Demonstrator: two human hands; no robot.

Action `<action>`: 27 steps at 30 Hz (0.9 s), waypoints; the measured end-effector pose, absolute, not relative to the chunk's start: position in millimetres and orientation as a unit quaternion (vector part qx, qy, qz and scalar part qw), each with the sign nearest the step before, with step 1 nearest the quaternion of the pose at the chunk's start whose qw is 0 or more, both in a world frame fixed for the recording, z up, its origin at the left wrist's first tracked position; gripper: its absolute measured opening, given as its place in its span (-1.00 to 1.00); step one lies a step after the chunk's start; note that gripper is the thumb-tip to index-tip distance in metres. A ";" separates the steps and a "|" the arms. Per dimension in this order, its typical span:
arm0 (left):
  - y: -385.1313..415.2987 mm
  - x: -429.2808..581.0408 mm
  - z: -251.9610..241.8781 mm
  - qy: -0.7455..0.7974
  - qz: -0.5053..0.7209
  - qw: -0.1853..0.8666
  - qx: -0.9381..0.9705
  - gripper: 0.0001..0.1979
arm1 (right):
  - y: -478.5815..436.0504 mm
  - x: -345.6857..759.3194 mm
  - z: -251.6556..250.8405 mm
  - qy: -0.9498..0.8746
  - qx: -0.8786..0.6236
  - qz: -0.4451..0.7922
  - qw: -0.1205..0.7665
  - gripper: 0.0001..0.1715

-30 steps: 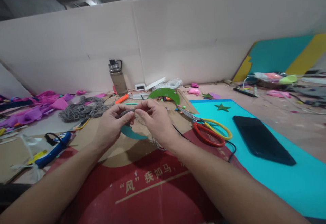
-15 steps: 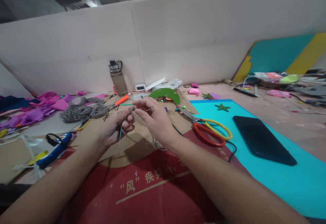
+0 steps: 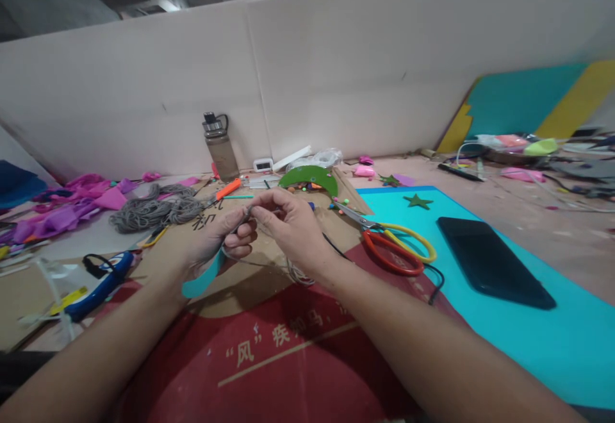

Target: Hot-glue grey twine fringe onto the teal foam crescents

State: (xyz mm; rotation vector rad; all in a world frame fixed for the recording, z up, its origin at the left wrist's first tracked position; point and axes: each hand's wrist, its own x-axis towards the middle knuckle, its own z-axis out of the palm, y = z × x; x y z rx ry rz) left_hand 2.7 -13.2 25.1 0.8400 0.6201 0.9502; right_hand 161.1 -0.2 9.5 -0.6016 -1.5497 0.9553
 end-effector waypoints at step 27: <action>-7.5 3.0 8.9 0.367 0.534 0.585 0.487 -0.69 | 7.9 160.6 10.8 -0.612 -0.344 0.467 0.537 -0.84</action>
